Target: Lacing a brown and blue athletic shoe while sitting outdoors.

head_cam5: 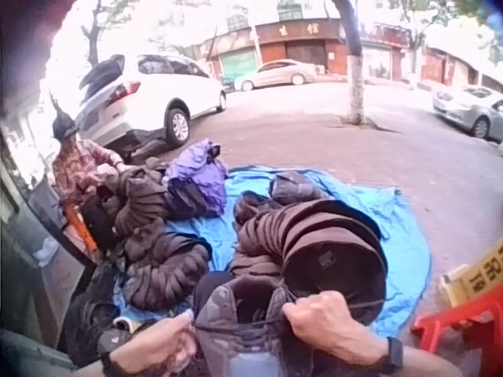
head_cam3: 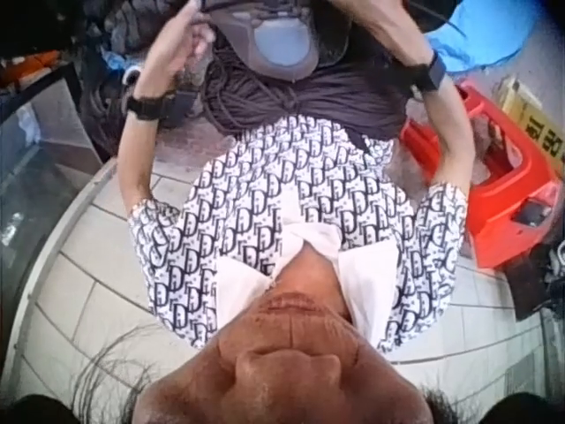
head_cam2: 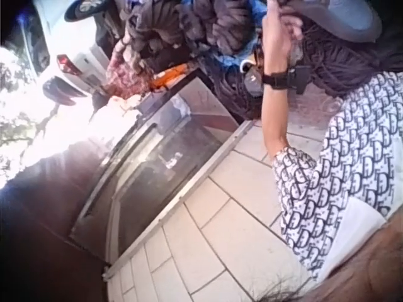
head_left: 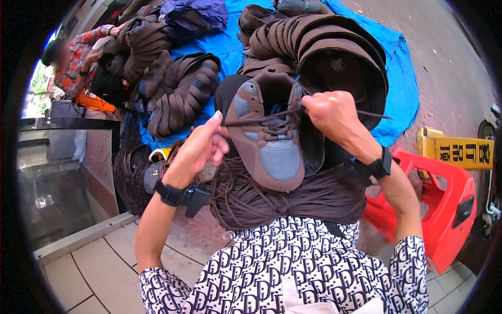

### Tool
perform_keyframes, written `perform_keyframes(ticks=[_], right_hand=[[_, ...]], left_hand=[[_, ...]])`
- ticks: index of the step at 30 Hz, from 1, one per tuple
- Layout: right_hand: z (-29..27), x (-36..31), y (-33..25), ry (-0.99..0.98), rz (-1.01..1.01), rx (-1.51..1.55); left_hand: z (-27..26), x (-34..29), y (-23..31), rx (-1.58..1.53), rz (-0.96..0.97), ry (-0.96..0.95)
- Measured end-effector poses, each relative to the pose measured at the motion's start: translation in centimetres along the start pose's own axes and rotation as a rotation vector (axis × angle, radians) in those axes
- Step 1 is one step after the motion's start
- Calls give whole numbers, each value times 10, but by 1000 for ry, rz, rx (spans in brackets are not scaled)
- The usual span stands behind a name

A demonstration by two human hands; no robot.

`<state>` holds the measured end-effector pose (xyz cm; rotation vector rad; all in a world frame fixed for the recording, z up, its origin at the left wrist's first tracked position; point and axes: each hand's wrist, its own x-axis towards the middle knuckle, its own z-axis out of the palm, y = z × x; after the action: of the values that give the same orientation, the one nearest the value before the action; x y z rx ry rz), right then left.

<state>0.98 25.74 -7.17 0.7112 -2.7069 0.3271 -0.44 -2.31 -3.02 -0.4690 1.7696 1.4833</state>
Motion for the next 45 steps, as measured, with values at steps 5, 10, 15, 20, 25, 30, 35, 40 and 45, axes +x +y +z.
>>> perform_keyframes(ticks=[5, 10, 15, 20, 25, 30, 35, 40, 45], right_hand=[[-9, -4, -2, 113, 369, 638], [0, 7, -3, 234, 499, 1926], [-74, -36, 43, 433, 349, 2449], [-77, -93, 119, 495, 294, 2263], [-30, -194, 204, 623, 744, 2173], [-2, -198, 220, 823, 1108, 1990], [-11, -210, 241, 794, 868, 2047], [-21, -231, 260, 860, 864, 1981], [-2, -226, 261, 886, 1057, 1677]], left_hand=[[-1, 26, -19, -454, 186, -63], [-28, -3, -19, -582, 624, -43], [-8, -67, 57, -637, 1117, -1086], [-107, -67, 39, -598, 999, -97], [-227, -64, -4, -630, 799, 43], [-268, -43, -24, -647, 690, 207], [-265, -46, -4, -471, 696, 490], [-233, -58, 28, -204, 772, 734], [-276, -51, 19, -521, 880, 526]])
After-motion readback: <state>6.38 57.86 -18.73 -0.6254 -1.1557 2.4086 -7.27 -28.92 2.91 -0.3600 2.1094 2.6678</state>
